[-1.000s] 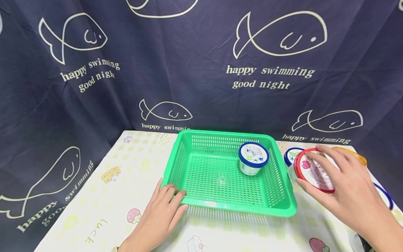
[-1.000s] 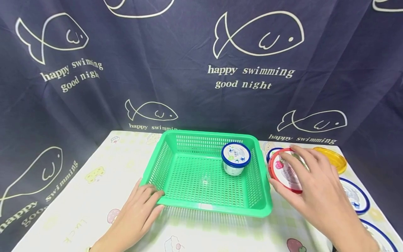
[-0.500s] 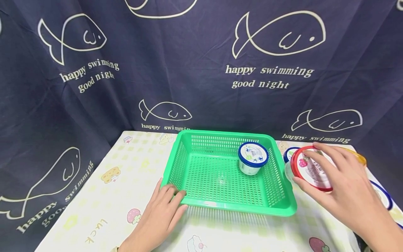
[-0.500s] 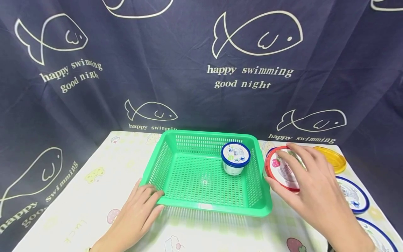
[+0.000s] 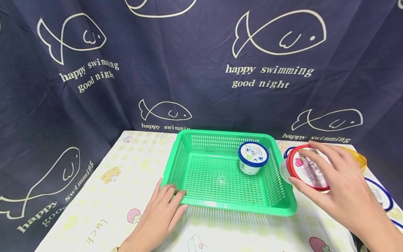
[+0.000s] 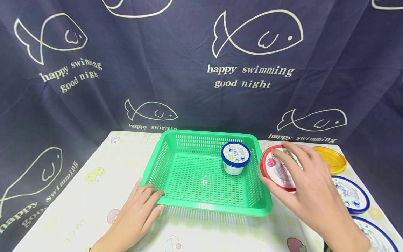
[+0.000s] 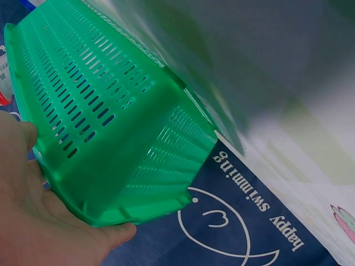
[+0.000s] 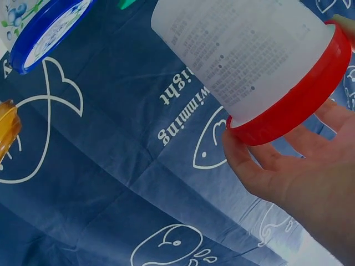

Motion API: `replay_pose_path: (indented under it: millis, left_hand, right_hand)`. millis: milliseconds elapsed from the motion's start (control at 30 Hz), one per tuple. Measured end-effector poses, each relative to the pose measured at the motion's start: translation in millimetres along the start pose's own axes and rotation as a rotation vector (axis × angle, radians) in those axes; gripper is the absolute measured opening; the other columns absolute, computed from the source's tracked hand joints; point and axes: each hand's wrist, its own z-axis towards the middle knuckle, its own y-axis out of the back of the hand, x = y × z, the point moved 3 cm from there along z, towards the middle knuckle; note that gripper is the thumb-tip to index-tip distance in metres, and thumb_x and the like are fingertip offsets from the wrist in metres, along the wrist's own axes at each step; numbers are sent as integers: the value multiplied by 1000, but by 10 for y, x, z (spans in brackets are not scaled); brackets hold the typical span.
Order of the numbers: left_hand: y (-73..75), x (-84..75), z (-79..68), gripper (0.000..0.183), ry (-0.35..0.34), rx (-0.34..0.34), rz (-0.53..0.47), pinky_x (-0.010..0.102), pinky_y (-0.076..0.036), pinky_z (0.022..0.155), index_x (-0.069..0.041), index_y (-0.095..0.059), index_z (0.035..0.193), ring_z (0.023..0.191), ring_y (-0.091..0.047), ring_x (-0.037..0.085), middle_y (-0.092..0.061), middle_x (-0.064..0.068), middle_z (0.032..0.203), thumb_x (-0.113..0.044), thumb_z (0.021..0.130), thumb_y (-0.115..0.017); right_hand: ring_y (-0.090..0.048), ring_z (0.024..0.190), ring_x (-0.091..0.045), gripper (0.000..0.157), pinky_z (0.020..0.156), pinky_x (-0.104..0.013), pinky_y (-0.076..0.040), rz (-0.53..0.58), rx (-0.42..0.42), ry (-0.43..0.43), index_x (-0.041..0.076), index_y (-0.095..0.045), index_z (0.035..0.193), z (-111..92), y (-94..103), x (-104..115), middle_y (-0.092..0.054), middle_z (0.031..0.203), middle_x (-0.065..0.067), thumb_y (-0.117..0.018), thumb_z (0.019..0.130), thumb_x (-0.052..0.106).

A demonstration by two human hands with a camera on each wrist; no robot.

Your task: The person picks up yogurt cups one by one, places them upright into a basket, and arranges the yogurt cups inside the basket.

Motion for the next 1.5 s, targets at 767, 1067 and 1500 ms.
replay_pose_path:
  millis: [767, 1067, 1500]
  left_hand:
    - [2, -5, 7, 29, 28, 25, 7, 51, -9, 108, -16, -57, 110, 109, -43, 18, -50, -4, 99, -35, 92, -43]
    - [-3, -3, 6, 30, 10, 23, 8, 52, -11, 108, -15, -57, 110, 107, -43, 20, -49, -3, 99, -34, 92, -42]
    - [-4, -1, 1, 29, -1, 5, -4, 55, -14, 106, -14, -57, 109, 106, -44, 20, -50, -3, 98, -34, 92, -44]
  right_hand:
    - [-33, 120, -31, 69, 104, -43, -25, 103, 26, 6, 12, -58, 119, 44, -85, 145, -44, 130, -10, -81, 57, 30]
    - [-35, 119, -25, 69, 100, -38, -33, 118, 42, 54, 17, -57, 120, 67, -247, 160, -44, 130, -3, -81, 58, 36]
    - [-34, 119, -23, 67, 87, -51, -39, 129, 116, 73, 25, -56, 119, 74, -457, 206, -45, 129, 2, -79, 59, 43]
